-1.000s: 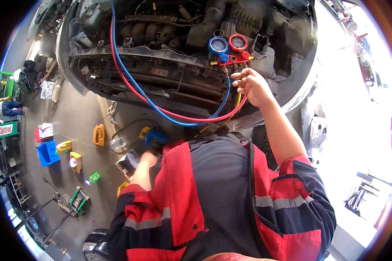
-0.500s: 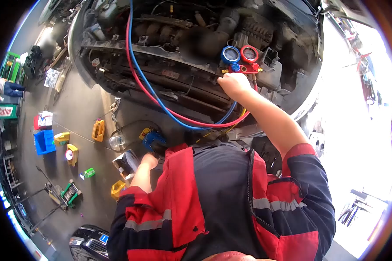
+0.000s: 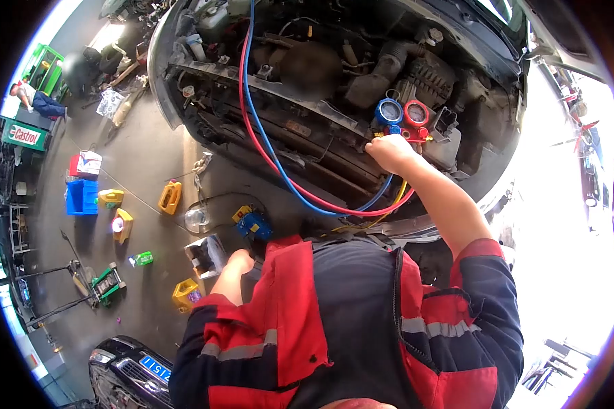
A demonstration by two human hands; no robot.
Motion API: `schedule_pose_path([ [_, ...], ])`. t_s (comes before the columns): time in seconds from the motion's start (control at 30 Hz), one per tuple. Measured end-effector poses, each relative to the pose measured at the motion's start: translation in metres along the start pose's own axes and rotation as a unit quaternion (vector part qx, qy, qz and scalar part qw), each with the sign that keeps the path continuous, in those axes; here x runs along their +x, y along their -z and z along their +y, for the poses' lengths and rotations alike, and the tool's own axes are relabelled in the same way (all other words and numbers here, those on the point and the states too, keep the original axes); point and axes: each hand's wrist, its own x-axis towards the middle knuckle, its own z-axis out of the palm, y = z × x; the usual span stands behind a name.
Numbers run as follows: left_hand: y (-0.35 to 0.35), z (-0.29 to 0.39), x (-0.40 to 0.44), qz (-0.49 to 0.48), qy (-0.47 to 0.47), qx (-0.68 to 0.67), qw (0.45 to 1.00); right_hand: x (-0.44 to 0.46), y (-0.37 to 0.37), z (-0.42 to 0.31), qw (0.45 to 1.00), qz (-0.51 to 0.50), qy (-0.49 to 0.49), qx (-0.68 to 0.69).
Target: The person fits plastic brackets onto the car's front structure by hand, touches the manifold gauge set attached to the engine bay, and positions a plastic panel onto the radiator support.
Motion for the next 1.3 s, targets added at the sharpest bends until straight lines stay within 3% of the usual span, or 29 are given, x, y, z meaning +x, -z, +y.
schedule_pose_path([
  [0.1,0.003,0.001,-0.001,-0.005,0.006,-0.017,1.000,-0.007,0.019,-0.003,0.999,-0.014,-0.037,0.037],
  [0.2,-0.004,-0.005,0.010,-0.001,0.008,-0.012,1.000,-0.015,0.019,-0.002,0.984,0.103,-0.051,0.139],
  [0.27,-0.004,-0.006,0.015,0.001,0.009,-0.009,1.000,-0.017,0.030,-0.009,0.906,0.146,-0.078,0.388],
  [0.3,-0.001,-0.003,0.011,-0.002,0.013,-0.011,1.000,-0.020,0.035,-0.016,0.844,0.162,-0.089,0.504],
  [0.33,0.001,0.001,0.006,-0.005,0.017,-0.013,1.000,-0.021,0.036,-0.022,0.727,0.146,-0.097,0.664],
  [0.4,0.010,0.012,-0.006,-0.007,0.020,-0.008,1.000,-0.021,0.036,-0.036,0.416,0.092,-0.102,0.899],
  [0.43,0.014,0.016,-0.008,-0.007,0.022,-0.005,1.000,-0.023,0.033,-0.046,0.308,0.100,-0.060,0.944],
  [0.47,0.017,0.020,-0.009,-0.012,0.021,-0.002,1.000,-0.024,0.034,-0.057,0.225,0.103,-0.051,0.968],
  [0.57,0.022,0.024,-0.010,-0.017,0.015,-0.009,1.000,-0.028,0.022,-0.078,0.126,0.056,0.024,0.990],
  [0.9,0.022,-0.001,-0.036,0.071,0.000,-0.020,0.997,-0.006,0.036,-0.101,0.096,0.026,0.094,0.991],
  [1.0,0.014,-0.008,-0.054,0.063,0.022,-0.021,0.998,0.009,0.029,-0.106,0.075,0.006,0.107,0.991],
  [1.03,0.012,-0.005,-0.066,0.055,0.043,-0.039,0.997,0.010,0.028,-0.108,0.039,-0.004,0.110,0.993],
  [1.13,-0.025,-0.014,-0.083,0.081,0.061,-0.059,0.993,0.008,0.043,-0.111,0.081,-0.007,0.064,0.995],
  [1.3,-0.086,-0.007,-0.119,0.049,0.094,-0.053,0.993,0.001,0.046,-0.112,0.072,-0.024,0.056,0.996],
])
